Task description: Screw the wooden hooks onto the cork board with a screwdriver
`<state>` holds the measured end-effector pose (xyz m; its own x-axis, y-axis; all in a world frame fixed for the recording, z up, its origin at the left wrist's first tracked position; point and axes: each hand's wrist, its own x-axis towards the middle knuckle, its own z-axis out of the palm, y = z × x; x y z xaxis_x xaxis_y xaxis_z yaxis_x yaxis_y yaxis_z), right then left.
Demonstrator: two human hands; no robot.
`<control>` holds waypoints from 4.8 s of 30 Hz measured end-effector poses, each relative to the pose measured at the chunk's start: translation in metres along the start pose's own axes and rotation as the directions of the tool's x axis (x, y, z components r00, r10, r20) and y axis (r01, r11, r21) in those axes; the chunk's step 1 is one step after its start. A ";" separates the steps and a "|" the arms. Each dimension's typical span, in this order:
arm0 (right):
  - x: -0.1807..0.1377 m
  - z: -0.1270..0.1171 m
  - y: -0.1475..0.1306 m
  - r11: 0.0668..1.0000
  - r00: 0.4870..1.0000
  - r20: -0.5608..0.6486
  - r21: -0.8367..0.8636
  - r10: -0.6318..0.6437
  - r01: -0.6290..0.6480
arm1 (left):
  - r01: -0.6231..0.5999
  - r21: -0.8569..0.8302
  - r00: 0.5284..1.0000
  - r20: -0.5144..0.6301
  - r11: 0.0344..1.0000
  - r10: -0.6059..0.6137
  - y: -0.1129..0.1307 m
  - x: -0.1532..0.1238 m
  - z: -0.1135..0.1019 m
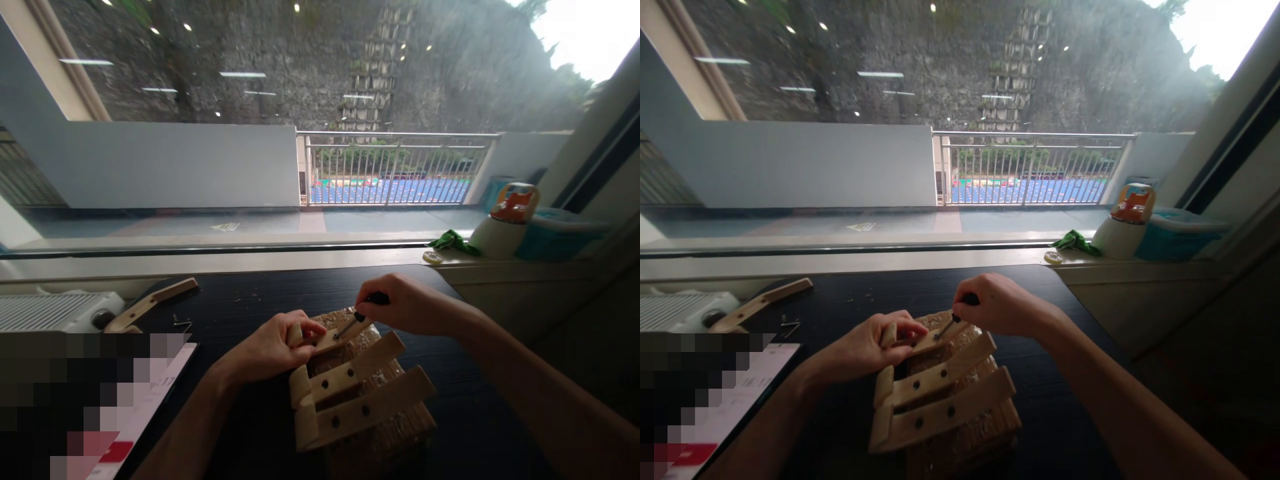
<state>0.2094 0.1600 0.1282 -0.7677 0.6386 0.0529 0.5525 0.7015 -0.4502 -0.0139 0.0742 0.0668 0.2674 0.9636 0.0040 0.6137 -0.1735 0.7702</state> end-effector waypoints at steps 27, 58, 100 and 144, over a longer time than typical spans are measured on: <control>0.002 -0.015 -0.027 0.974 0.998 -0.017 -0.221 -0.064 0.059 | -0.012 -0.017 1.000 0.002 1.000 0.012 -0.001 0.000 0.000; 0.023 -0.030 -0.060 0.893 0.924 0.312 -0.315 -0.222 0.321 | -0.001 -0.079 1.000 0.014 0.997 0.002 -0.007 -0.001 0.000; 0.041 -0.031 -0.055 0.950 0.908 0.409 -0.240 -0.087 0.199 | -0.009 -0.039 1.000 -0.008 0.999 0.008 -0.007 -0.002 0.003; 0.027 -0.027 -0.071 0.847 0.954 0.284 -0.479 -0.098 0.230 | -0.010 -0.043 1.000 -0.005 0.999 0.010 -0.007 -0.001 0.002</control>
<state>0.1586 0.1359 0.1851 -0.8787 0.4501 -0.1589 0.4468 0.8928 0.0578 -0.0172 0.0740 0.0605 0.2700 0.9628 0.0151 0.5785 -0.1747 0.7968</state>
